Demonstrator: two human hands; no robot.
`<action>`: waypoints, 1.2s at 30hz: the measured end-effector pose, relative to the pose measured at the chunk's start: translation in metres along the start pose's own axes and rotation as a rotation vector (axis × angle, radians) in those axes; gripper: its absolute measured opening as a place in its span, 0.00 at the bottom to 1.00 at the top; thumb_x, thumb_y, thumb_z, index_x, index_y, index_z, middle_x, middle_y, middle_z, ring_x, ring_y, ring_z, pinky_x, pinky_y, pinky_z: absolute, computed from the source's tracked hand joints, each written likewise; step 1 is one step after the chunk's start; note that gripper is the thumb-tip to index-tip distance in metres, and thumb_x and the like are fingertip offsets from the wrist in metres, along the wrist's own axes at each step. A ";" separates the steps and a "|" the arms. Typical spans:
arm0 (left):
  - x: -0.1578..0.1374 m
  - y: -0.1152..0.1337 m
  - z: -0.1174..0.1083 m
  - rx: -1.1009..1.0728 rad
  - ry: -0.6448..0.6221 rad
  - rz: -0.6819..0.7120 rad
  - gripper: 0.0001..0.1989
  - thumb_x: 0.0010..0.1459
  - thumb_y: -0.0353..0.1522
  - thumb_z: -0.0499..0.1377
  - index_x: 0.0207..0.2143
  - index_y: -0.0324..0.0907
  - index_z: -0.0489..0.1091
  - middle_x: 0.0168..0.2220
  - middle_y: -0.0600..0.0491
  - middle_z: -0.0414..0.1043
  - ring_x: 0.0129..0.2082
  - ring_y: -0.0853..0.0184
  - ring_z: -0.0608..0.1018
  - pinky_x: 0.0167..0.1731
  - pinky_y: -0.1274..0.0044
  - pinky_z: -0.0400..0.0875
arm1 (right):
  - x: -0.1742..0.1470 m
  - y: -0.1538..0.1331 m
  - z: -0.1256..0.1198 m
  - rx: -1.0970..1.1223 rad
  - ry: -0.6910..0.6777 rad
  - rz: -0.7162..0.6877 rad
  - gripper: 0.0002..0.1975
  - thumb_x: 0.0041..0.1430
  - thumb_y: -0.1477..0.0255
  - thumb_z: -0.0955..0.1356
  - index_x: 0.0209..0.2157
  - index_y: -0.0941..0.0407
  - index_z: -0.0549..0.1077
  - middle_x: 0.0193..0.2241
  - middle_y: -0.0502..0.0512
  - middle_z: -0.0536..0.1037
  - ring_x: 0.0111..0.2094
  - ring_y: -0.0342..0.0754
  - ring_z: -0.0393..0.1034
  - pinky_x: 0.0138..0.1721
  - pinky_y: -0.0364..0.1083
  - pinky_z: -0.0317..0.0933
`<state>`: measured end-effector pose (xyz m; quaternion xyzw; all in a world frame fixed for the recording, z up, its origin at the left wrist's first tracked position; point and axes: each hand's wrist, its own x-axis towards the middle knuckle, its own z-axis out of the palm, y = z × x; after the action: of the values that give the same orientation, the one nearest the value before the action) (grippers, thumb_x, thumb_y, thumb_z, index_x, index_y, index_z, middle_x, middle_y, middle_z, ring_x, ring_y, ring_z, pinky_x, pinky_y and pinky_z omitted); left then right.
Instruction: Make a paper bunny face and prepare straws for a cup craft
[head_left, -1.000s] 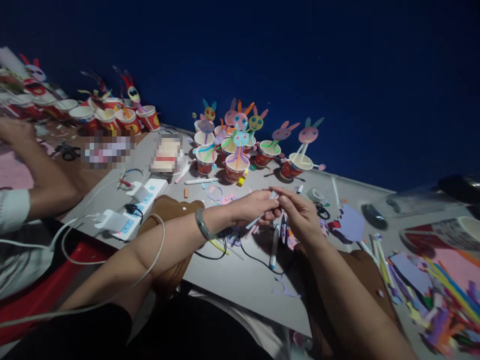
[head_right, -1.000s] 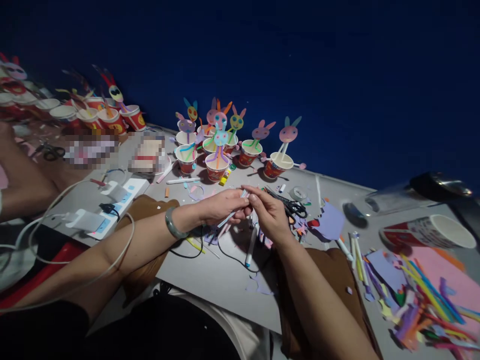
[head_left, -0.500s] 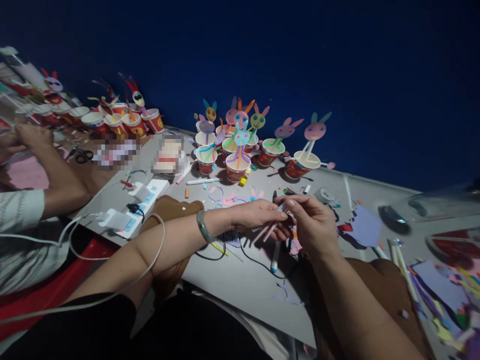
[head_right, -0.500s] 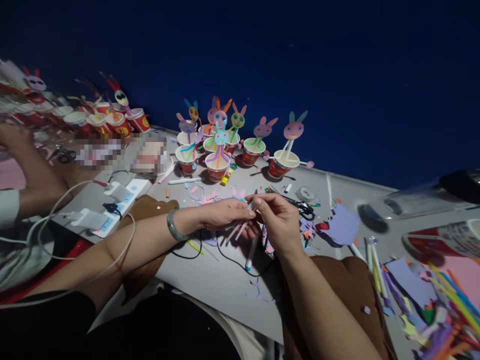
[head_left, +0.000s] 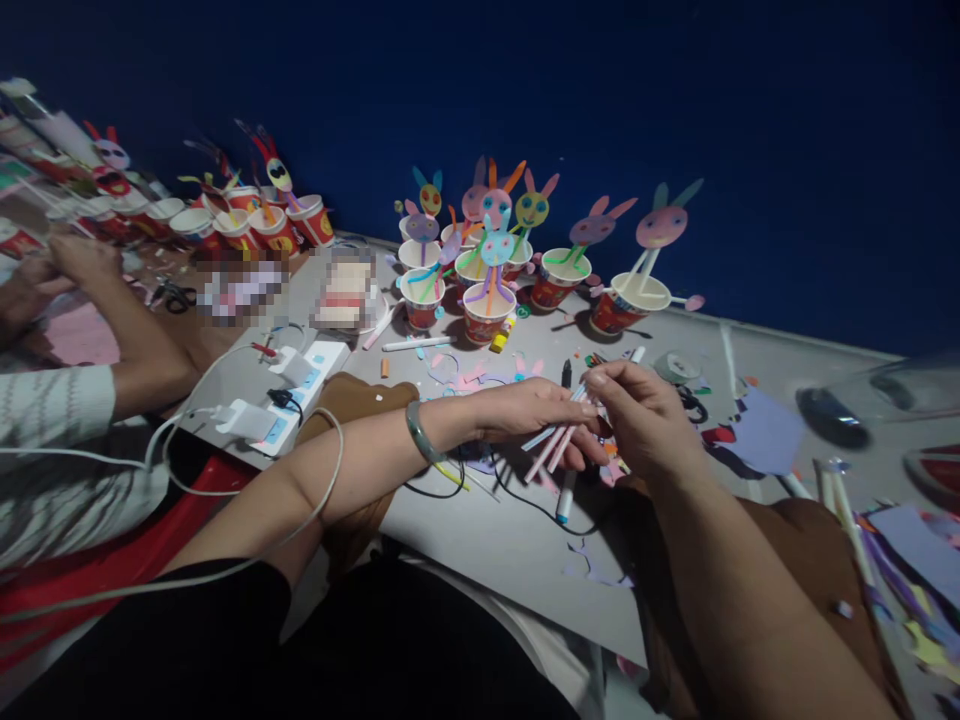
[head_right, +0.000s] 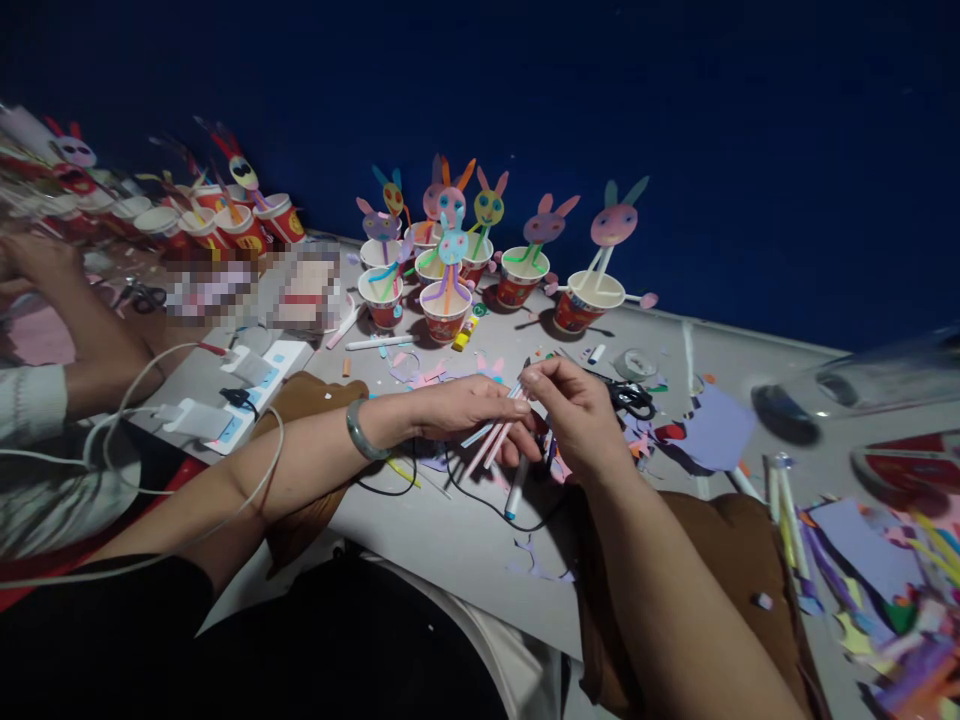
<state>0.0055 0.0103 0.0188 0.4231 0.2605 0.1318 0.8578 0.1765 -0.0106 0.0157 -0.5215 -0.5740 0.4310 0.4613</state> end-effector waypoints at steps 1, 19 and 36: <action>-0.001 0.001 0.000 0.022 -0.024 -0.009 0.13 0.62 0.37 0.63 0.33 0.33 0.74 0.31 0.44 0.80 0.26 0.70 0.78 0.30 0.75 0.76 | 0.000 -0.001 0.001 -0.018 0.003 0.012 0.19 0.57 0.52 0.72 0.26 0.52 0.71 0.20 0.47 0.67 0.19 0.41 0.58 0.19 0.44 0.57; -0.003 0.001 0.003 0.110 -0.016 -0.016 0.19 0.50 0.41 0.72 0.27 0.35 0.72 0.23 0.55 0.73 0.21 0.77 0.73 0.26 0.81 0.68 | 0.002 0.012 0.007 0.024 0.098 0.091 0.27 0.55 0.46 0.71 0.20 0.51 0.63 0.16 0.45 0.57 0.18 0.42 0.49 0.18 0.45 0.45; -0.008 0.005 -0.002 0.292 0.207 0.113 0.17 0.55 0.40 0.66 0.26 0.36 0.69 0.25 0.56 0.72 0.20 0.80 0.66 0.22 0.82 0.65 | 0.003 0.007 0.005 0.046 -0.004 0.036 0.19 0.47 0.53 0.78 0.26 0.54 0.75 0.20 0.48 0.73 0.20 0.42 0.63 0.22 0.43 0.58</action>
<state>-0.0021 0.0118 0.0244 0.5413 0.3396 0.1834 0.7470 0.1728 -0.0067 0.0079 -0.5201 -0.5555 0.4532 0.4643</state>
